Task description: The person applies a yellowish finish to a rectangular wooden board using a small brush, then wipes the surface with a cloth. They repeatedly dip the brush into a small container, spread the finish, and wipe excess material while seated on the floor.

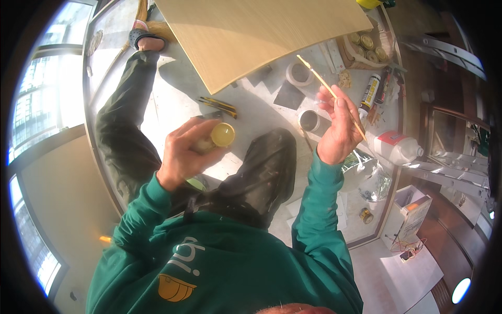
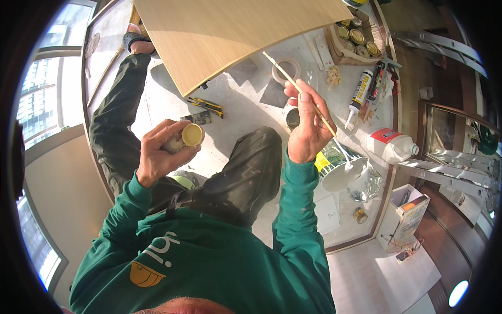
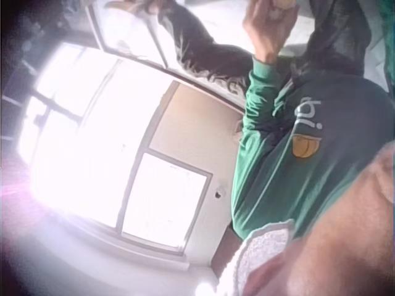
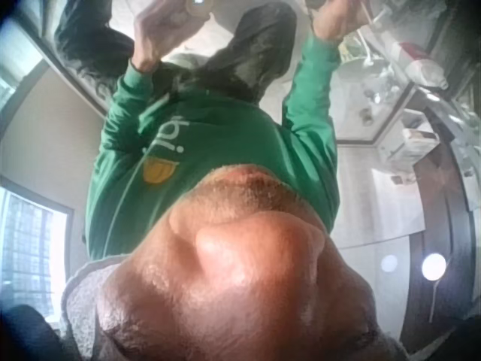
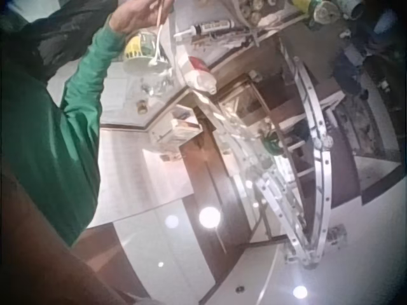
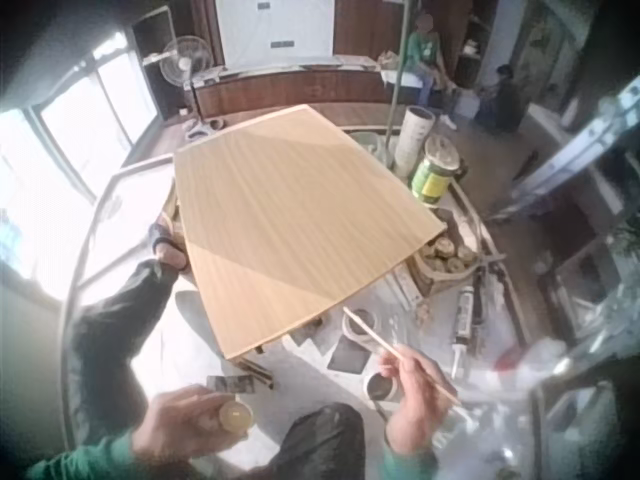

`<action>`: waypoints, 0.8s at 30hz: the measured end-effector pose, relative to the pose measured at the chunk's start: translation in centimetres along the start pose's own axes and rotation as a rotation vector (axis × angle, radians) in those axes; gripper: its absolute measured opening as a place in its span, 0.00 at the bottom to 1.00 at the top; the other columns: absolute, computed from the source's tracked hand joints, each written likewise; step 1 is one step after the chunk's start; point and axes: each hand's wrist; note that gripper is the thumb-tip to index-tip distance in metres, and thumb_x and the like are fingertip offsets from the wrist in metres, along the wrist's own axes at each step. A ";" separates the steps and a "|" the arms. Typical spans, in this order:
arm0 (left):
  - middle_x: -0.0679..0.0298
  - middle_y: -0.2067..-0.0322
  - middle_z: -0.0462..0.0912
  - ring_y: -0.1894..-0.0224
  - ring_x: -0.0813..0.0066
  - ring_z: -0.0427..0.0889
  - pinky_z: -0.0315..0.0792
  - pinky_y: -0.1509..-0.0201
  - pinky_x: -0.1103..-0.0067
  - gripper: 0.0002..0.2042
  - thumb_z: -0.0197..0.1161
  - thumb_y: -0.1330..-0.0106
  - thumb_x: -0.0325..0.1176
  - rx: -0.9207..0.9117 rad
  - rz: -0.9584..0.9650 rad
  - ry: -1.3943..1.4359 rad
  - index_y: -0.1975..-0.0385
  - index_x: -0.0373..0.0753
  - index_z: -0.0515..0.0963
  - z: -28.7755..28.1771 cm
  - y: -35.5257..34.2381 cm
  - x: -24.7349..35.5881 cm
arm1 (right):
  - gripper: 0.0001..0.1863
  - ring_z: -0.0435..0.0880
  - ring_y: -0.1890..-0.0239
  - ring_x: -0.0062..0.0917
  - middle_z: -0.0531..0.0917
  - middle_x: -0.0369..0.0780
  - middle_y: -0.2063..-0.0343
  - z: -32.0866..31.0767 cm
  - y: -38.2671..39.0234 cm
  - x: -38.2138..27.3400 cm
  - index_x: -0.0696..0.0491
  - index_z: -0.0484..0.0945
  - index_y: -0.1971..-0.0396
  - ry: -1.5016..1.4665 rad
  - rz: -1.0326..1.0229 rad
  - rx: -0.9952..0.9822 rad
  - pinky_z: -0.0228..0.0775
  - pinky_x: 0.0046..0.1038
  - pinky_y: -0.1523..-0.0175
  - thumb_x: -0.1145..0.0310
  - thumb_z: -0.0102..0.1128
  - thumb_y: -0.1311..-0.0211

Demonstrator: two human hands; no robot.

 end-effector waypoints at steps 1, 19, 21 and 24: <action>0.59 0.64 0.85 0.64 0.73 0.85 0.79 0.60 0.78 0.23 0.80 0.51 0.25 -0.001 0.001 -0.003 0.52 0.31 0.84 0.2 0.1 -0.1 | 0.15 0.88 0.59 0.31 0.89 0.50 0.60 0.1 -0.2 0.1 0.64 0.83 0.51 0.011 0.006 -0.001 0.77 0.28 0.53 0.69 0.56 0.28; 0.60 0.64 0.85 0.64 0.70 0.85 0.79 0.59 0.76 0.23 0.79 0.51 0.26 -0.008 -0.008 -0.005 0.52 0.34 0.84 0.8 -0.7 -0.3 | 0.14 0.89 0.61 0.28 0.89 0.48 0.60 -0.2 -2.8 1.3 0.61 0.84 0.50 0.000 -0.020 0.028 0.77 0.25 0.55 0.70 0.57 0.28; 0.60 0.64 0.85 0.64 0.73 0.86 0.79 0.59 0.78 0.23 0.80 0.50 0.26 -0.014 0.000 -0.020 0.52 0.32 0.84 0.8 -0.8 -0.3 | 0.14 0.89 0.61 0.28 0.89 0.48 0.60 -0.3 -2.6 1.2 0.61 0.84 0.50 -0.015 -0.011 0.025 0.77 0.25 0.55 0.70 0.57 0.28; 0.60 0.64 0.85 0.64 0.73 0.86 0.79 0.60 0.78 0.23 0.79 0.50 0.26 -0.015 0.007 -0.023 0.52 0.32 0.84 0.8 -0.9 -0.4 | 0.14 0.89 0.61 0.28 0.89 0.48 0.60 -0.2 -2.3 1.1 0.62 0.84 0.51 -0.023 0.000 -0.012 0.77 0.25 0.55 0.70 0.57 0.28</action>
Point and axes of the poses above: each hand's wrist, its own y-axis away from the middle knuckle, its own z-axis out of the palm, x = y × z
